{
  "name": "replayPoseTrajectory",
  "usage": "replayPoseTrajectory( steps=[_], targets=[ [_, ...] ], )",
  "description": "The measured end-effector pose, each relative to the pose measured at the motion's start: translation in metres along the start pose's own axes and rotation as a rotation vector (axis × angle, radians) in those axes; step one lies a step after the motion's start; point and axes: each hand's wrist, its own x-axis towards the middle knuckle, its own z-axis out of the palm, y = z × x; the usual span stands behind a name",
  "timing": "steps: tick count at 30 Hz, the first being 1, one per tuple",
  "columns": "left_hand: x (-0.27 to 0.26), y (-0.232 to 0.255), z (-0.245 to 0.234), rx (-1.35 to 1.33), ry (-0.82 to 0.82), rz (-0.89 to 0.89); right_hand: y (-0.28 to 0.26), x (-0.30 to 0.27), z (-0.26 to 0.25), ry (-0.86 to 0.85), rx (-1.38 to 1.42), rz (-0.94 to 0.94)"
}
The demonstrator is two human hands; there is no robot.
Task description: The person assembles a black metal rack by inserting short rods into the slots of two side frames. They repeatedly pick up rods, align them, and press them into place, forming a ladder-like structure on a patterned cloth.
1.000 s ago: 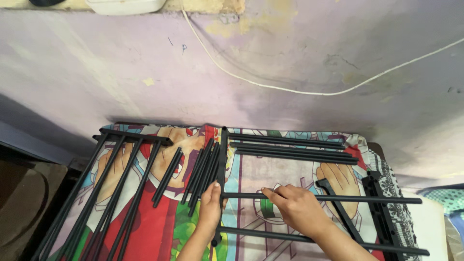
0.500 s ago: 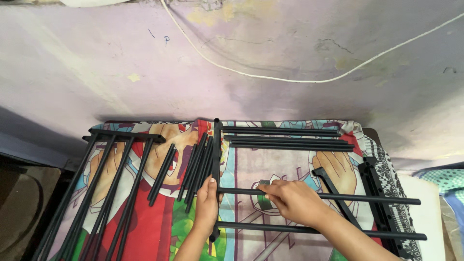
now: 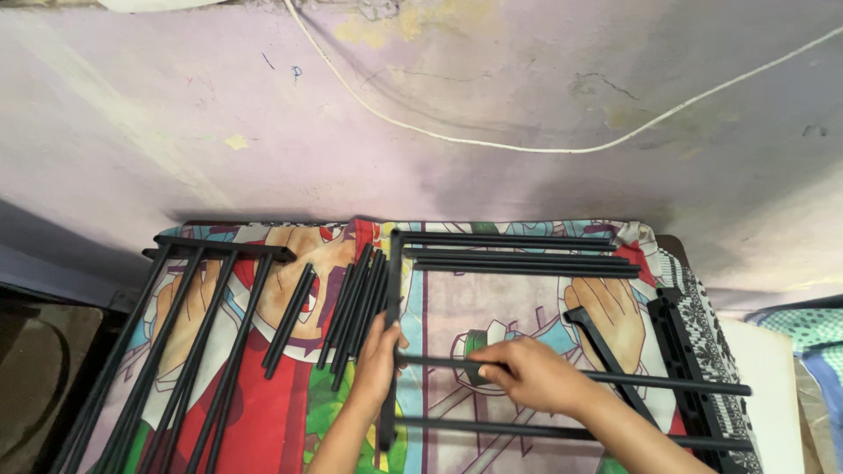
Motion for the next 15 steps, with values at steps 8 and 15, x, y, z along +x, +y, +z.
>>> replayPoseTrajectory(
  steps=[8,15],
  targets=[
    [0.026,-0.035,0.000,0.316,0.200,0.151,0.038,0.027,0.013,-0.187,-0.078,0.179],
    [0.038,-0.075,-0.012,0.409,0.180,0.167,0.130,0.101,0.015,0.302,-0.441,0.039]
  ],
)
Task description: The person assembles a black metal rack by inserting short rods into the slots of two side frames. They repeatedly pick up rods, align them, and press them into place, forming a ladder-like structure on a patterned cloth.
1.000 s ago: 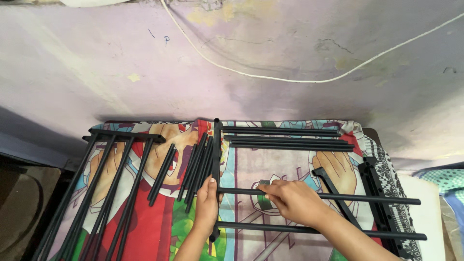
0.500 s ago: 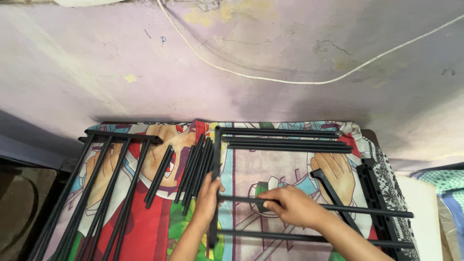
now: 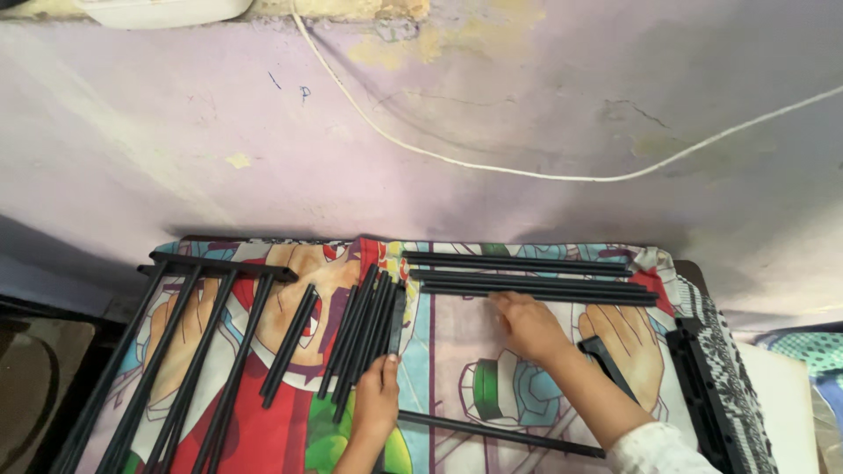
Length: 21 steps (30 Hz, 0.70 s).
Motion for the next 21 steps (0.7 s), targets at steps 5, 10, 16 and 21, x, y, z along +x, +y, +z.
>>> replayPoseTrajectory(
  steps=[5,10,16,21],
  targets=[
    [0.003,0.001,-0.002,-0.229,-0.065,-0.191,0.002,0.013,0.024,0.068,-0.166,0.017],
    [0.004,0.019,-0.013,-0.284,-0.165,-0.419,-0.006,0.022,0.025,-0.020,-0.193,0.099],
    [0.003,0.030,-0.018,-0.288,-0.210,-0.410,-0.011,0.015,0.007,-0.067,-0.037,-0.116],
    [0.001,0.026,-0.013,-0.352,-0.228,-0.387,-0.028,-0.007,-0.018,-0.082,0.122,-0.269]
  ],
)
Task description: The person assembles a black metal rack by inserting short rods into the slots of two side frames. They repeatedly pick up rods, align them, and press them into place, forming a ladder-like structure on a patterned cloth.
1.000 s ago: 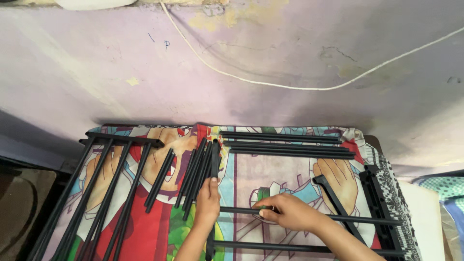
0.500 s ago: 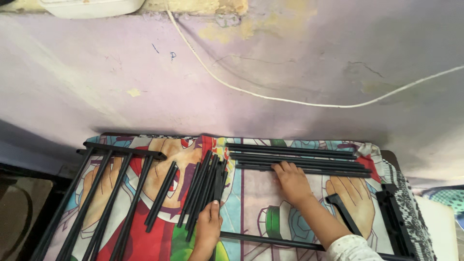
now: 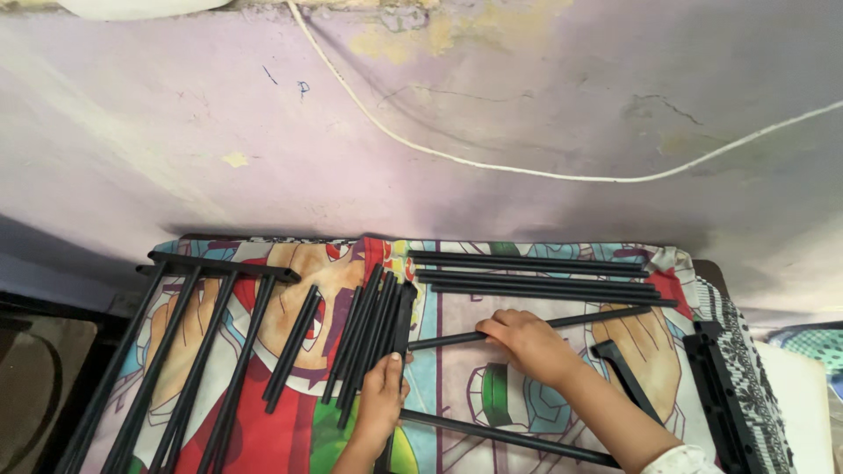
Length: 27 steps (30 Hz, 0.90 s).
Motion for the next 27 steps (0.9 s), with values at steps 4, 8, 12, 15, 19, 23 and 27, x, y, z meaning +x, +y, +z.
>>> replayPoseTrajectory(
  steps=[4,8,12,15,19,23,27],
  targets=[
    [-0.003,-0.001,0.004,-0.013,-0.015,0.043,-0.017,-0.009,-0.016,0.030,-0.009,-0.041],
    [-0.012,0.006,0.007,-0.003,-0.032,0.070,-0.028,-0.016,-0.026,0.046,-0.032,-0.037],
    [-0.025,0.015,0.008,-0.001,-0.038,0.049,-0.034,-0.022,-0.030,0.082,-0.045,-0.031],
    [-0.032,0.020,0.008,-0.004,-0.046,0.060,-0.041,-0.026,-0.033,0.094,-0.071,-0.036],
    [-0.038,0.021,0.009,0.042,-0.017,0.077,-0.054,-0.031,-0.039,0.091,-0.129,-0.060],
    [-0.042,0.021,0.010,0.012,-0.006,0.087,-0.069,-0.035,-0.044,0.069,-0.076,0.013],
    [-0.045,0.020,0.010,0.040,0.043,0.117,-0.075,-0.041,-0.046,-0.071,0.022,0.167]
  ],
)
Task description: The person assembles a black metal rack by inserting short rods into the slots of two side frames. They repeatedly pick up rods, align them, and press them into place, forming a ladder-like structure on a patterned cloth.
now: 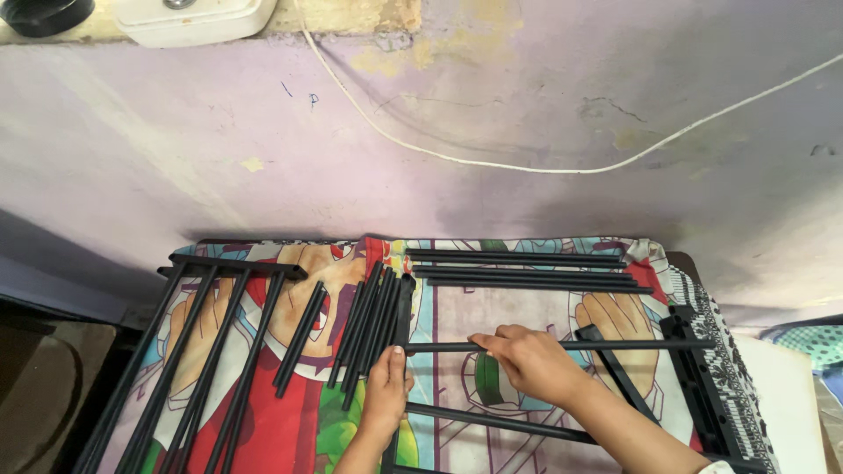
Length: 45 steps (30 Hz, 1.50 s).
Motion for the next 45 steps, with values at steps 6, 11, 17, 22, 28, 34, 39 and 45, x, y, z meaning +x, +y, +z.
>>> replayPoseTrajectory(
  steps=[6,11,17,22,28,34,39,45],
  targets=[
    [0.003,-0.013,0.003,-0.027,-0.013,0.072,0.008,0.000,0.007,0.008,0.233,-0.088],
    [0.010,-0.021,0.003,-0.054,-0.082,0.338,0.015,0.002,0.009,-0.234,0.436,0.177],
    [0.008,-0.014,0.001,-0.031,-0.052,0.143,0.010,0.002,0.013,-0.011,0.344,0.025],
    [0.017,-0.010,-0.003,0.258,-0.003,0.045,0.007,0.003,0.015,-0.014,0.313,-0.036],
    [0.046,-0.020,0.004,0.249,0.143,0.141,0.006,0.015,0.026,-0.086,0.317,-0.047],
    [0.065,-0.036,0.013,0.259,0.229,0.221,0.031,0.039,0.052,-0.141,0.234,0.041],
    [0.075,-0.044,0.012,0.308,0.196,-0.036,0.078,0.079,0.067,0.130,-0.052,0.063],
    [0.078,-0.043,0.010,0.330,0.209,0.016,0.097,0.103,0.081,0.248,-0.272,0.069]
  ],
)
